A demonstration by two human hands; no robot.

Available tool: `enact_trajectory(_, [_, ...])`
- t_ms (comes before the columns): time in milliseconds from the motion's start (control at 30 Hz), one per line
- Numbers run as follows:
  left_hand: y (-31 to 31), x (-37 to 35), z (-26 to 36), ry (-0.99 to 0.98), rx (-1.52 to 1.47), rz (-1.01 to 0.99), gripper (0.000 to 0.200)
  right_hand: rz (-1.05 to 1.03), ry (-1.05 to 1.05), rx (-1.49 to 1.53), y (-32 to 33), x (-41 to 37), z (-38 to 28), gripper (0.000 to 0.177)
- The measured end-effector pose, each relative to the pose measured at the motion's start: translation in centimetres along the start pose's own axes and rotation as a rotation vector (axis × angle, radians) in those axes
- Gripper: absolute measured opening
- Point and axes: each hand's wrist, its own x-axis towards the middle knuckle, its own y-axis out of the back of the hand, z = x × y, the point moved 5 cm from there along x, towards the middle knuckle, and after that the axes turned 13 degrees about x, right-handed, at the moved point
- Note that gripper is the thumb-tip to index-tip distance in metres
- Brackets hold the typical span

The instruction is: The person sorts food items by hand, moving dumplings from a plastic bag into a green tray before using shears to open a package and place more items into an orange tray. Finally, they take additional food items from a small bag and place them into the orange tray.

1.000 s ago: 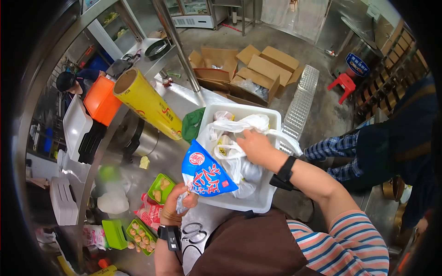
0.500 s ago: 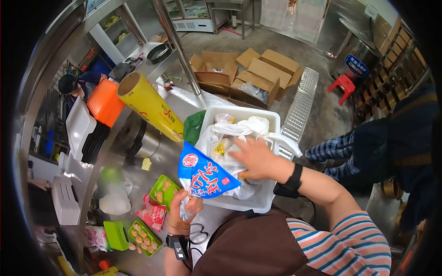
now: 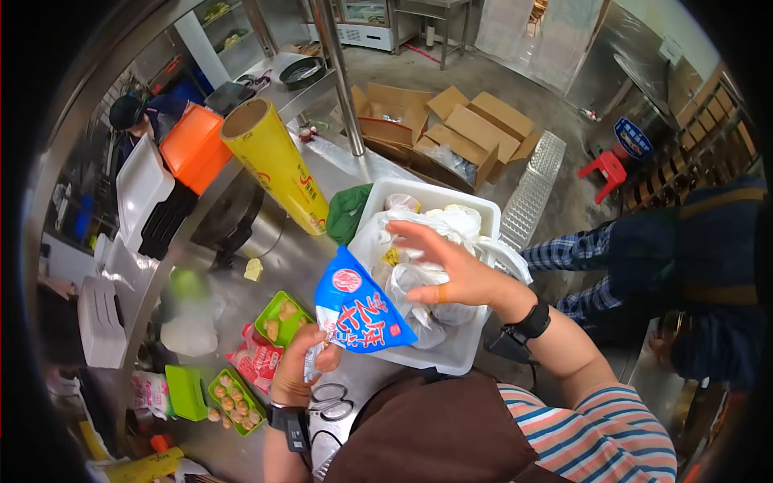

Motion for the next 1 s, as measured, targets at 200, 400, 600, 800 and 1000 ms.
enact_trajectory(200, [-0.2, -0.3, 1.6, 0.246, 0.295, -0.067, 0.046, -0.241, -0.294, 0.640, -5.6, 1.2, 2.1, 0.072])
enact_trajectory(400, [0.2, -0.3, -0.5, -0.235, -0.021, 0.431, 0.070, 0.254, -0.234, 0.723, -5.7, -0.4, 4.1, 0.053])
enact_trajectory(600, [-2.8, 0.2, -2.0, -0.259, 0.463, 0.677, 0.036, 0.353, -0.292, 0.712, -6.6, -0.9, 4.0, 0.051])
enact_trajectory(800, [-1.6, -0.6, -2.9, -0.152, 0.442, 0.692, 0.026, 0.099, -0.426, 0.716, -6.2, -2.3, 4.6, 0.061])
enact_trajectory(1000, [-4.0, -0.7, -1.0, -0.296, 0.603, 0.761, 0.020, 0.162, -0.389, 0.687, -7.1, -3.0, 5.0, 0.049])
